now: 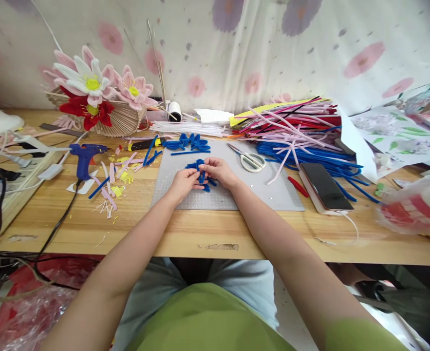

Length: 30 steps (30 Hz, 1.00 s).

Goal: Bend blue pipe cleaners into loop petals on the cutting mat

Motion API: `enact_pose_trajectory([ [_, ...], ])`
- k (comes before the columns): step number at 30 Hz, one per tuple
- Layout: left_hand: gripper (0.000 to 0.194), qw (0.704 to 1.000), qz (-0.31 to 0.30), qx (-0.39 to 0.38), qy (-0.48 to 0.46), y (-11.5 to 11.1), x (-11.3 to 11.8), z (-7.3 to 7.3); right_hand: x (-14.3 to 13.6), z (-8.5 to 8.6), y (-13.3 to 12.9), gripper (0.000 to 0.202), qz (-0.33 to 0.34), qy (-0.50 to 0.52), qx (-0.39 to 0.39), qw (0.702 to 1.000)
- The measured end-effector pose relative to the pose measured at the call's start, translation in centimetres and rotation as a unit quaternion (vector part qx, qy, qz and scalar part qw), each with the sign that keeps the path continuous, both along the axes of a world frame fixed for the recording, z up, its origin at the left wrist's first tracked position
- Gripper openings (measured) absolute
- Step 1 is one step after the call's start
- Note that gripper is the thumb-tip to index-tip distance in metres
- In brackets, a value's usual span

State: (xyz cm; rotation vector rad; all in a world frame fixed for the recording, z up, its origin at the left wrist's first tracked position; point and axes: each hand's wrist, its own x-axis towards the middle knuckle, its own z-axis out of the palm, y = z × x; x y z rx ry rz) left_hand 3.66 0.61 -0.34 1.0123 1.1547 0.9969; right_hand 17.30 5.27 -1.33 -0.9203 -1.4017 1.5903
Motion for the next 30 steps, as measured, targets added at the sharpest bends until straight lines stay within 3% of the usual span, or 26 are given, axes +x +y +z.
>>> enact_pose_trajectory([
  [7,0.02,0.999,-0.042,0.027,-0.007,0.12,-0.45,-0.43,-0.05,-0.34,0.22,0.041,-0.02,-0.016,0.026,0.999],
  [30,0.007,0.999,-0.039,-0.013,0.01,0.19,-0.58,-0.08,-0.61,-0.39,-0.05,0.043,-0.019,-0.043,0.052,0.998],
])
